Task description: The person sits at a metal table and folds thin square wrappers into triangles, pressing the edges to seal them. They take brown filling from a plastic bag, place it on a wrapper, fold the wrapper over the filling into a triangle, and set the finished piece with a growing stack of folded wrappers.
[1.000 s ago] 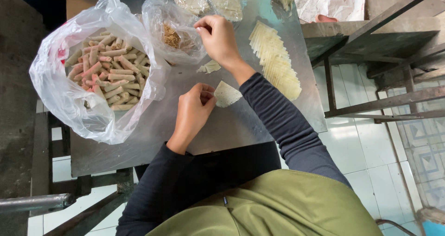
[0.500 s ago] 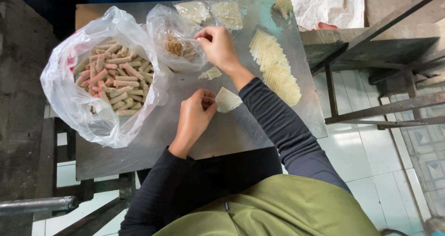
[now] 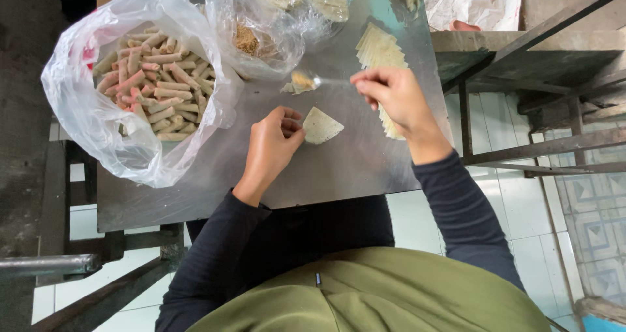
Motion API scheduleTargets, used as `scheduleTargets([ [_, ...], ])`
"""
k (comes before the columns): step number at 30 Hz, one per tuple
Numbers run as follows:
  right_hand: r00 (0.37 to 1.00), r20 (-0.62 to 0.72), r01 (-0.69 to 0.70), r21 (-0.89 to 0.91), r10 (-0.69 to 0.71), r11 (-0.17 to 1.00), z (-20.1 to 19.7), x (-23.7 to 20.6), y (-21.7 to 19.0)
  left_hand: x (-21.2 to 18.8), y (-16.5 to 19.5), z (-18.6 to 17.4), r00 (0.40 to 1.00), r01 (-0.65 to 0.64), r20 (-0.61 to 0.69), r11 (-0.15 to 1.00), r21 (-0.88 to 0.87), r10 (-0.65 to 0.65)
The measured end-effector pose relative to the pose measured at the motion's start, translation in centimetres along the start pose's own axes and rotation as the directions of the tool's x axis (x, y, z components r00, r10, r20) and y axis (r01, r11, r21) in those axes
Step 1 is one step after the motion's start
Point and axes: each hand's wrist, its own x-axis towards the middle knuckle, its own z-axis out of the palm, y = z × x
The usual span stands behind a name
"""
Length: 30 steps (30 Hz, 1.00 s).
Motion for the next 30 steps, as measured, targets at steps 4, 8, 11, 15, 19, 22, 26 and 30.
scheduleTargets([
  [4, 0.996, 0.009, -0.084, -0.061, 0.085, 0.995, -0.9, -3.9, 1.5, 0.0, 0.0, -0.1, 1.0, -0.021, -0.006, 1.0, -0.004, 0.021],
  [8, 0.997, -0.03, -0.073, -0.207, 0.069, 0.976, -0.6, -5.3, 2.8, 0.0, 0.0, -0.2, 0.999, -0.032, -0.015, 0.999, 0.01, 0.033],
  [11, 0.975, 0.044, 0.219, -0.314, -0.216, 0.924, 0.0, -5.5, 3.2, 0.2, 0.0, -0.3, 1.0, -0.022, -0.013, 0.999, 0.024, 0.022],
  [15, 0.895, 0.077, 0.425, -0.443, -0.439, 0.789, 0.5, -6.1, 3.0, 0.2, 0.0, -0.4, 0.999, 0.033, -0.001, 0.999, 0.005, -0.033],
  [19, 0.754, 0.179, 0.602, -0.573, -0.632, 0.556, 0.2, -6.6, 2.9, 0.3, -0.2, -0.4, 1.0, 0.002, -0.009, 1.0, 0.012, -0.002],
  [22, 0.644, 0.27, 0.672, -0.647, -0.716, 0.361, -0.6, -6.9, 3.1, 0.4, -0.3, -0.3, 1.0, 0.028, -0.004, 0.999, -0.018, -0.028],
  [26, 0.563, 0.353, 0.695, -0.691, -0.747, 0.197, -1.9, -7.4, 2.9, 0.5, -0.5, -0.2, 0.998, 0.051, 0.031, 0.991, -0.128, -0.047],
  [30, 0.565, 0.35, 0.684, -0.705, -0.748, 0.187, -2.7, -8.1, 1.9, 0.4, -0.5, -0.2, 0.998, 0.025, 0.054, 0.993, -0.119, -0.019],
])
